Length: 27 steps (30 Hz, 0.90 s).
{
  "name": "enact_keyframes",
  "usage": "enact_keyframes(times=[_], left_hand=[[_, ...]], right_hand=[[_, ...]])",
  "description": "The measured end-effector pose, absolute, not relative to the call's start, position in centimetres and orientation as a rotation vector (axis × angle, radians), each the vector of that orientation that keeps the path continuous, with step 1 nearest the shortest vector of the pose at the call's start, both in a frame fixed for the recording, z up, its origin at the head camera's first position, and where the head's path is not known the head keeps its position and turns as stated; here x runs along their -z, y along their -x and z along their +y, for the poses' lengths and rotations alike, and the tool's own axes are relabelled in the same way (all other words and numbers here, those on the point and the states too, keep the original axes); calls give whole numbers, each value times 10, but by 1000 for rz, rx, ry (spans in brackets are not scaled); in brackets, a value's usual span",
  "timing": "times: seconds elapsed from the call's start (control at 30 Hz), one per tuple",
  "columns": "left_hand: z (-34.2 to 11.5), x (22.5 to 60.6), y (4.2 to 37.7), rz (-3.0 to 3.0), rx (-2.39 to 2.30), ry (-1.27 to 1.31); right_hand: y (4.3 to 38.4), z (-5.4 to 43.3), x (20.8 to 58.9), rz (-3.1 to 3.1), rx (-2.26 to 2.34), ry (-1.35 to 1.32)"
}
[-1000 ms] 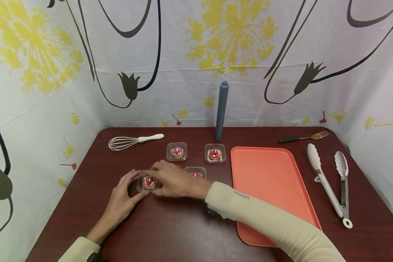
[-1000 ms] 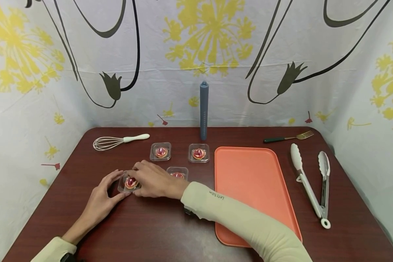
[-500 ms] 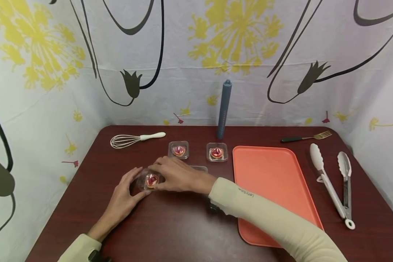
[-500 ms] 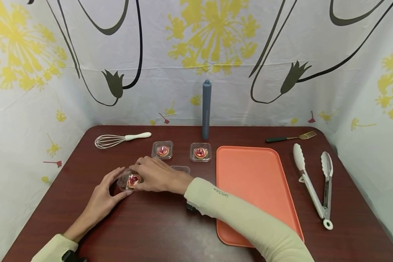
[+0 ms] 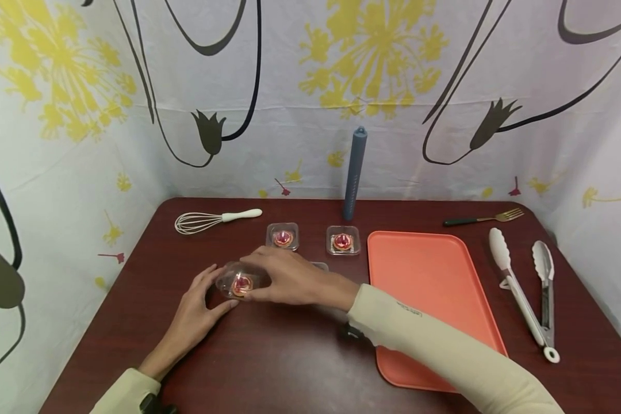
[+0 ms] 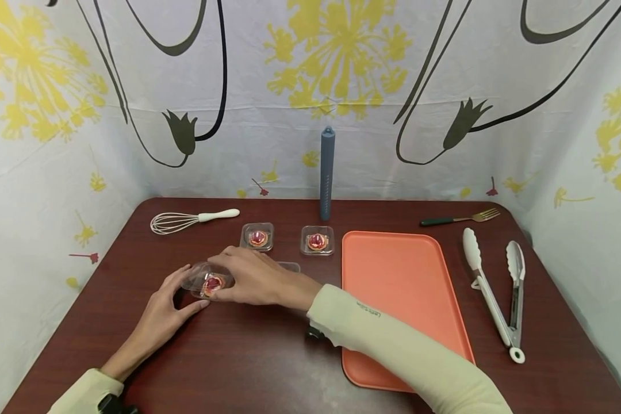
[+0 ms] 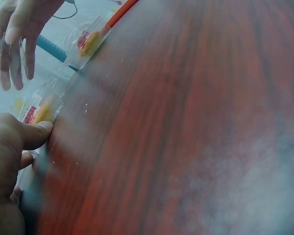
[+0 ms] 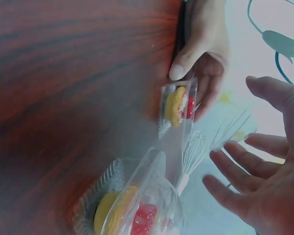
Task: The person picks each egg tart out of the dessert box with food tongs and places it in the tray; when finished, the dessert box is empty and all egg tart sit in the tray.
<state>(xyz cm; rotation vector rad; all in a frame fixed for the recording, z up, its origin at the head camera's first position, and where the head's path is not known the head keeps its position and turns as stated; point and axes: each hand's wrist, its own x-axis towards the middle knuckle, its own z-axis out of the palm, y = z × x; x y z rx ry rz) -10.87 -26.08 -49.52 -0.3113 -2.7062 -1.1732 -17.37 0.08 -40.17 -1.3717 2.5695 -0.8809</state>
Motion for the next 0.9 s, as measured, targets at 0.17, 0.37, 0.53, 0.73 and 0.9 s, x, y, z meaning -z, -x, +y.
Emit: enact_keyframes(times=[0.17, 0.37, 0.53, 0.73, 0.9], left_hand=[[-261, 496, 109, -2696, 1165, 319], [-261, 497, 109, -2668, 1167, 345], [-260, 498, 109, -2654, 1160, 353], [-262, 499, 110, -2645, 1176, 373], [-261, 498, 110, -2644, 1174, 373]], right_hand=[[165, 7, 402, 2500, 1025, 1308], [153, 14, 407, 2328, 1196, 1174], [144, 16, 416, 2173, 1297, 1068], [136, 18, 426, 2069, 1353, 949], [133, 18, 433, 1959, 1438, 849]])
